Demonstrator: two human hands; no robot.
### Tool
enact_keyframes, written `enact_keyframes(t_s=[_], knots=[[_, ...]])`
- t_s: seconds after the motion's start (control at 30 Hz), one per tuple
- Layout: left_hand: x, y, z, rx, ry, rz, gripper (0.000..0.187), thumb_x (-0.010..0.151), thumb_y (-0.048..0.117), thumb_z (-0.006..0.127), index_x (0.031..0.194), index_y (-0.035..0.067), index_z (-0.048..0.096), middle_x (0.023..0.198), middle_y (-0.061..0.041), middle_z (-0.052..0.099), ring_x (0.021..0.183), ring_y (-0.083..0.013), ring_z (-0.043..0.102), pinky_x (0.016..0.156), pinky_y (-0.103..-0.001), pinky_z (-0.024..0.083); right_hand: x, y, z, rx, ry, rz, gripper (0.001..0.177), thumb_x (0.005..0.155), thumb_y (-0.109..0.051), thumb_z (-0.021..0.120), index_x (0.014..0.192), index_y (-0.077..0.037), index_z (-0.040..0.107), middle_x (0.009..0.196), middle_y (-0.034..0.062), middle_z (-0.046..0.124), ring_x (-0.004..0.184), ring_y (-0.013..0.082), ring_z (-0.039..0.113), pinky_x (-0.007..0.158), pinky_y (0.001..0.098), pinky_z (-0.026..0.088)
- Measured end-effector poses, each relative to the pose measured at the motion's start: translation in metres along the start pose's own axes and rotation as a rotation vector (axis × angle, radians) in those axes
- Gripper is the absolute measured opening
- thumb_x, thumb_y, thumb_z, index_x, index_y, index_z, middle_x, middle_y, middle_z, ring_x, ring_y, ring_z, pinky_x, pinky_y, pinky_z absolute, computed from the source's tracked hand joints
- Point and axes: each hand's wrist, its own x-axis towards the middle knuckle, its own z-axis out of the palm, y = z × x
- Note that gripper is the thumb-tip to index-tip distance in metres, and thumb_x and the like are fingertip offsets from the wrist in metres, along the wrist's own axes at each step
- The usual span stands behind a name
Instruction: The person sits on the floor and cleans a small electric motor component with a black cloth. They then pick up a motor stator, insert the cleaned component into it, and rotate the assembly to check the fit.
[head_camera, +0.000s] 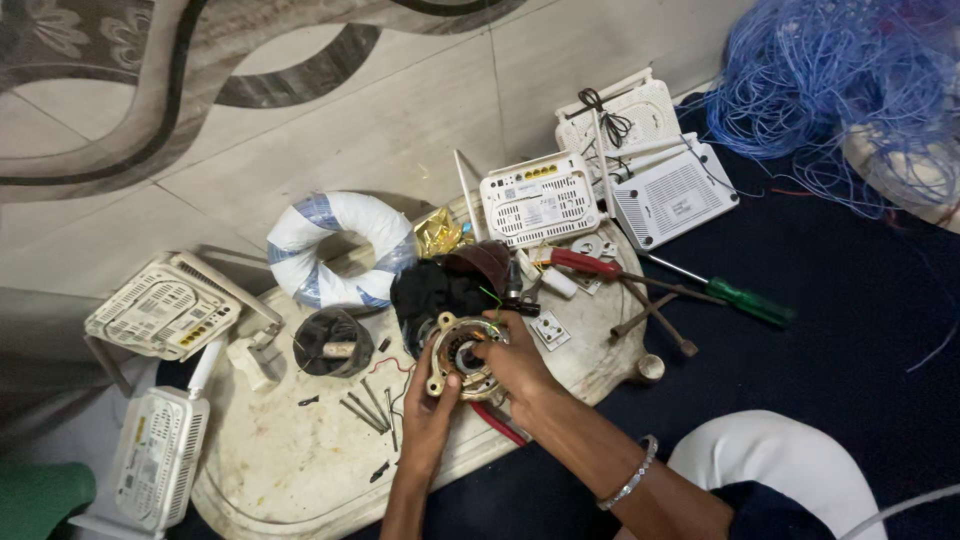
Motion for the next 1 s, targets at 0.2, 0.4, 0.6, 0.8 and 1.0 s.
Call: enact_keyframes(t_s=[0.2, 0.4, 0.6, 0.8, 1.0], knots=[[0.001, 0.002, 0.001, 0.059, -0.057, 0.068, 0.072, 0.095, 0.018, 0.068, 0.157, 0.005, 0.035, 0.159, -0.013, 0.045, 0.142, -0.0216, 0.046, 0.115, -0.034, 0.037, 0.008, 0.006, -0.002, 0.038, 0.024, -0.012, 0.054, 0.087, 0.006, 0.054, 0.137, -0.016, 0.053, 0.120, 0.0164, 0.066, 0.102, 0.0250, 0.070, 0.074, 0.0358, 0.063], [-0.002, 0.006, 0.002, 0.028, -0.046, -0.012, 0.074, 0.092, 0.017, 0.071, 0.156, 0.006, 0.036, 0.154, -0.012, 0.048, 0.137, -0.0220, 0.049, 0.110, -0.034, 0.043, 0.018, 0.014, -0.006, 0.056, 0.046, -0.043, 0.052, 0.086, 0.004, 0.055, 0.134, -0.016, 0.055, 0.115, 0.0142, 0.068, 0.096, 0.0245, 0.070, 0.069, 0.0372, 0.061], [0.003, -0.008, -0.002, -0.070, -0.021, -0.024, 0.067, 0.094, 0.018, 0.070, 0.153, 0.004, 0.041, 0.143, -0.016, 0.058, 0.124, -0.0208, 0.060, 0.102, -0.034, 0.054, 0.021, 0.015, -0.007, 0.101, 0.070, -0.086, 0.055, 0.083, 0.005, 0.057, 0.134, -0.014, 0.055, 0.114, 0.0138, 0.068, 0.094, 0.0237, 0.069, 0.070, 0.0358, 0.062], [0.003, -0.006, 0.000, -0.006, -0.040, 0.072, 0.068, 0.093, 0.011, 0.069, 0.153, 0.004, 0.040, 0.151, -0.013, 0.053, 0.121, -0.0219, 0.060, 0.096, -0.035, 0.052, 0.006, 0.002, -0.005, 0.114, 0.109, -0.058, 0.056, 0.085, 0.004, 0.053, 0.137, -0.015, 0.051, 0.116, 0.0150, 0.065, 0.093, 0.0235, 0.069, 0.069, 0.0365, 0.063], [-0.004, 0.010, 0.008, -0.136, -0.199, -0.082, 0.073, 0.094, 0.005, 0.065, 0.158, 0.008, 0.029, 0.143, -0.018, 0.058, 0.125, -0.0263, 0.062, 0.102, -0.040, 0.057, -0.005, -0.013, -0.006, 0.209, 0.151, -0.042, 0.052, 0.084, 0.005, 0.047, 0.132, -0.014, 0.052, 0.118, 0.0168, 0.064, 0.096, 0.0268, 0.071, 0.075, 0.0392, 0.066]])
